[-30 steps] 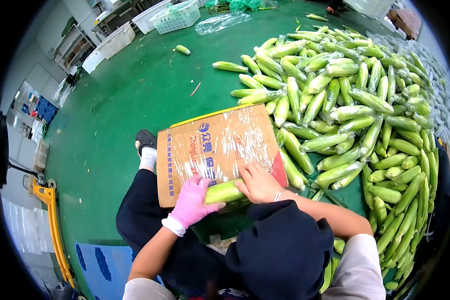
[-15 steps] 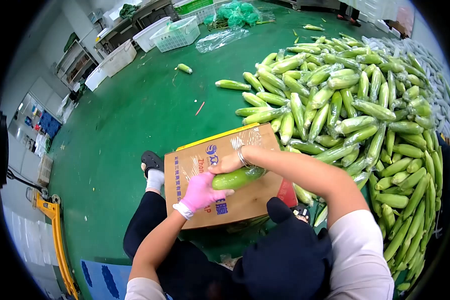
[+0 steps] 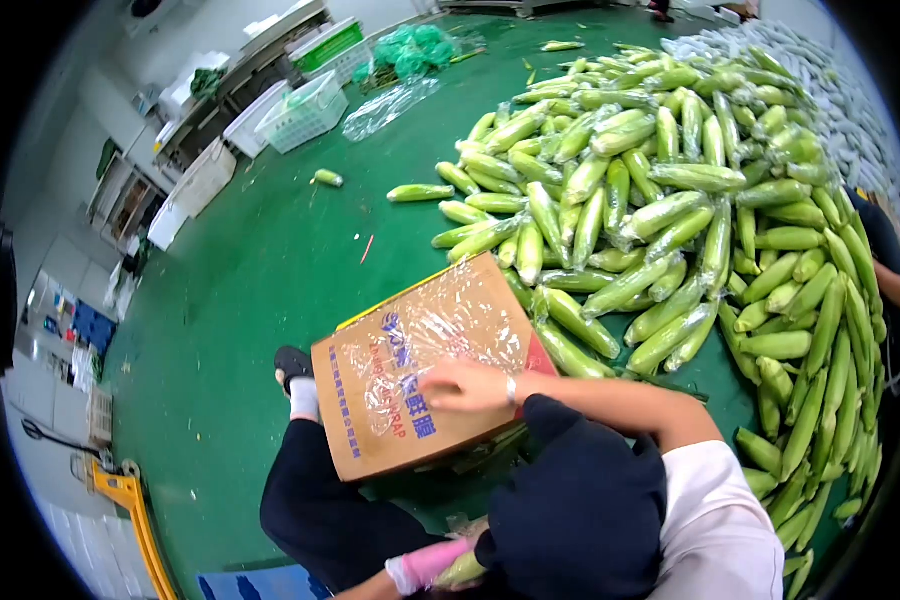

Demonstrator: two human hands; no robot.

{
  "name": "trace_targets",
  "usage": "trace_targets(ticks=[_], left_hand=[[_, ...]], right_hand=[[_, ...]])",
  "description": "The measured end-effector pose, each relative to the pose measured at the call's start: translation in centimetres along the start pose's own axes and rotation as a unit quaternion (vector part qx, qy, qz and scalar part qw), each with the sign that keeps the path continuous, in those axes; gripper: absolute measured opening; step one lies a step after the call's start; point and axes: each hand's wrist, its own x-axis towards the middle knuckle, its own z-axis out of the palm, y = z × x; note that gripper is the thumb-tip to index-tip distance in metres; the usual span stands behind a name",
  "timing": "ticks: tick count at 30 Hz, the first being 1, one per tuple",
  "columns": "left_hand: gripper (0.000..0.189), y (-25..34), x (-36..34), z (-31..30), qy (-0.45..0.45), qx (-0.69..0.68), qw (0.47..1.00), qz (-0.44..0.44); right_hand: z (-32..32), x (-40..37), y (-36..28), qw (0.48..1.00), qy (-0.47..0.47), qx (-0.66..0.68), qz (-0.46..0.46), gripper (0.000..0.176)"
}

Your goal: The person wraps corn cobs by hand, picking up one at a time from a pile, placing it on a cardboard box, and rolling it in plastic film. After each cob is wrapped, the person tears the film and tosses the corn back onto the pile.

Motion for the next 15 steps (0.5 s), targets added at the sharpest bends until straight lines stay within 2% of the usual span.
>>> trace_targets(ticks=[2,4,5,6,7,8,9,10,11,13,14,15], left_hand=[[0.057,-2.2,0.4,-2.4,0.083,0.243,0.960,0.113],[0.055,-0.6,-0.4,-4.5,0.102,0.329,0.920,0.186],[0.052,3.3,-2.6,-2.9,0.137,0.348,0.909,0.183],[0.048,7.2,-5.1,0.4,0.141,0.251,0.928,0.236],[0.046,10.6,-5.4,0.1,0.211,0.347,0.895,0.183],[0.042,13.0,-6.5,3.7,0.271,0.380,0.817,0.339],[0.035,14.8,-5.8,4.0,0.265,0.403,0.748,0.456],[0.022,17.2,-6.5,7.7,0.359,0.346,0.736,0.458],[0.014,18.9,-5.5,9.2,0.321,0.287,0.678,0.595],[0.020,22.3,-2.7,12.0,0.298,0.124,0.621,0.714],[0.025,23.9,-0.6,13.4,0.271,0.026,0.594,0.757],[0.035,25.1,1.9,14.8,0.280,0.056,0.629,0.723]], right_hand=[[1.8,-5.1,-0.5,0.998,0.051,0.038,0.015,0.031],[1.6,-10.3,-1.8,0.989,-0.104,0.098,0.048,0.031],[2.0,-12.0,-1.3,0.964,-0.194,0.105,0.146,0.031],[2.6,-13.6,-0.5,0.924,-0.270,0.120,0.244,0.030],[4.2,-15.3,0.8,0.906,-0.050,0.269,0.324,0.029],[-2.1,-14.2,-9.4,0.885,0.088,0.355,0.287,0.032],[-2.7,-14.2,-9.4,0.874,0.106,0.332,0.339,0.034],[-3.4,-15.1,-9.1,0.859,0.119,0.310,0.389,0.037],[-3.1,-16.6,-8.7,0.852,0.146,0.309,0.396,0.037],[0.5,-18.0,-5.4,0.859,0.114,0.404,0.292,0.049],[3.4,-18.0,0.7,0.898,0.192,0.383,0.103,0.052],[1.4,-17.0,-1.5,0.831,0.271,0.456,0.168,0.049]])
